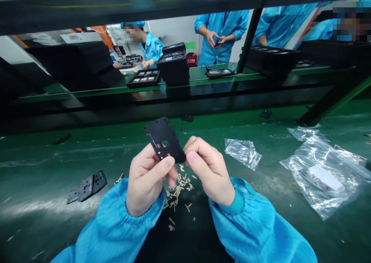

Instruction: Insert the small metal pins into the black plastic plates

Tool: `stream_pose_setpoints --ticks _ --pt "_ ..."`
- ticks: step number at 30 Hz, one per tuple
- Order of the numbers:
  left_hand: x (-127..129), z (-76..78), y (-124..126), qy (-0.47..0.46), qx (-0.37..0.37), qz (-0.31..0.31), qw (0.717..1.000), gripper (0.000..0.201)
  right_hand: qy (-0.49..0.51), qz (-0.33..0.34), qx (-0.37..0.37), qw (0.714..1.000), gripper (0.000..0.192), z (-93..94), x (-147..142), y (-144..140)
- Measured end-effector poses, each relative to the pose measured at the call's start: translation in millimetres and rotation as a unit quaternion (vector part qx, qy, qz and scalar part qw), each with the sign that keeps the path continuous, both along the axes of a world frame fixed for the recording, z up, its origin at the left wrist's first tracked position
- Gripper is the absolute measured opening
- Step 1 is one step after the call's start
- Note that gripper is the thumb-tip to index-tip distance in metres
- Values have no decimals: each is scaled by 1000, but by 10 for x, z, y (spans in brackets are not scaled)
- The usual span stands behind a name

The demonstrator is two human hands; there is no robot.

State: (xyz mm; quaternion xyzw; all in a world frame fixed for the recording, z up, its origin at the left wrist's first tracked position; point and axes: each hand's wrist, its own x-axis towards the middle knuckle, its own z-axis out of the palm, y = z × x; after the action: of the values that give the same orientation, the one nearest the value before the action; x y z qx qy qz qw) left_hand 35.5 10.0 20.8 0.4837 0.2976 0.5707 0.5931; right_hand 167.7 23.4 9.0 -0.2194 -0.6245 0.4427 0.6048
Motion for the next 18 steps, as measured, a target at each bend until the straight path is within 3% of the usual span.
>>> stream_pose_setpoints --ticks 5,13,18 --pt "14 -19 -3 49 15 18 998 10 -71 -60 27 995 20 -22 16 5" --pt "58 -39 149 -12 -83 -37 996 12 -162 -216 143 952 17 -61 -31 76" --pt "94 67 226 -38 -102 -136 985 15 -136 -252 144 947 18 -21 -39 63"
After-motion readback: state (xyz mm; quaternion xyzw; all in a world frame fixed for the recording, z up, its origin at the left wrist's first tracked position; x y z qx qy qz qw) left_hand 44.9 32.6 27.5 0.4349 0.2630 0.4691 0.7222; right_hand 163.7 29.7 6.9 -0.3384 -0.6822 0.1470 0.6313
